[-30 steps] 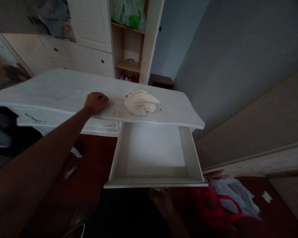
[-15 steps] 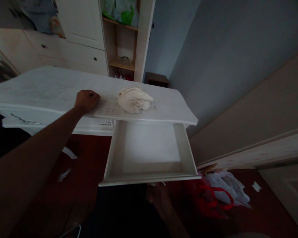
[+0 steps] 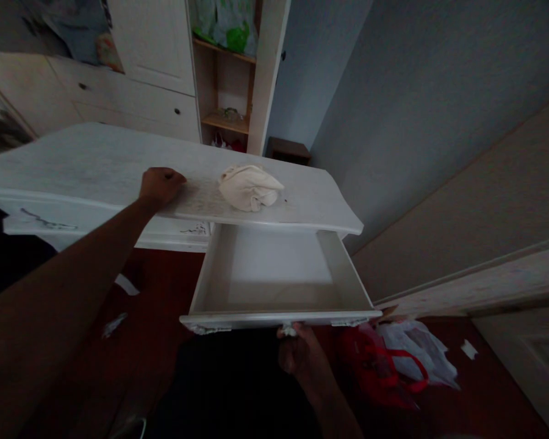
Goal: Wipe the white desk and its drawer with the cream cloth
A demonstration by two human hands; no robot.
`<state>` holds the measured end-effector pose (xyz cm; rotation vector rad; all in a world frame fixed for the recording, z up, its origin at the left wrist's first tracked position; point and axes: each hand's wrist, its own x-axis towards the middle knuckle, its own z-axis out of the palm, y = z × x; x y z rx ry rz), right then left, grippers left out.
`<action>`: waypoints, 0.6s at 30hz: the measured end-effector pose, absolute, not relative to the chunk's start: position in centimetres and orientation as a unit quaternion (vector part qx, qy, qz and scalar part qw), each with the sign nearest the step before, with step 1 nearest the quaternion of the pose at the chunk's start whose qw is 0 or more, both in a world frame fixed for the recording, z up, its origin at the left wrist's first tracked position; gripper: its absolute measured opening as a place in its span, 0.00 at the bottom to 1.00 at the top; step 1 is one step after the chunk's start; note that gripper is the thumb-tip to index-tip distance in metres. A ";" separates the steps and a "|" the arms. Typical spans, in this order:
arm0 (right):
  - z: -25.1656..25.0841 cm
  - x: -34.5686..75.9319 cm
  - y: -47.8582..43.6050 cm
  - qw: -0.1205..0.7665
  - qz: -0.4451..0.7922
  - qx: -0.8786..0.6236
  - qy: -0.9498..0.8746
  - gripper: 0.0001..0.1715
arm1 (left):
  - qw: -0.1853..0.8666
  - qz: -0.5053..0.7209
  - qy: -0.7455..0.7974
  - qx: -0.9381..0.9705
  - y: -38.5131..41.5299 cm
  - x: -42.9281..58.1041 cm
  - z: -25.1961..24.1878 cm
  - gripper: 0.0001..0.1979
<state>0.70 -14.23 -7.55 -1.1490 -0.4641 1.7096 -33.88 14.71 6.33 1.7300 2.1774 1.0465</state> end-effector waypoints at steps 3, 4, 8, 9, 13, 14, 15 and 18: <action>-7.1 0.7 -13.0 0.510 0.692 -0.476 -0.185 0.24 | 0.082 0.340 0.734 0.582 14.7 -33.8 6.4 0.18; -6.9 0.7 -12.5 0.517 0.688 -0.474 -0.184 0.23 | 0.080 0.339 0.734 0.584 14.7 -33.8 6.4 0.18; -6.3 0.3 -10.0 0.543 0.677 -0.464 -0.180 0.19 | 0.082 0.343 0.731 0.584 14.9 -34.0 6.2 0.19; -6.2 0.2 -9.3 0.550 0.673 -0.460 -0.178 0.18 | 0.085 0.345 0.732 0.582 14.9 -34.0 6.2 0.19; -5.8 -0.1 -6.4 0.561 0.673 -0.443 -0.188 0.17 | 0.084 0.352 0.728 0.583 15.0 -34.2 5.8 0.20; -5.7 -0.2 -5.6 0.557 0.678 -0.439 -0.195 0.17 | 0.082 0.357 0.725 0.583 15.0 -34.2 5.8 0.20; -5.6 -0.2 -4.8 0.553 0.681 -0.435 -0.202 0.17 | 0.082 0.362 0.722 0.583 15.1 -34.3 5.7 0.20; -5.5 -0.2 -2.2 0.550 0.685 -0.425 -0.219 0.16 | 0.089 0.368 0.723 0.579 15.2 -34.4 5.5 0.21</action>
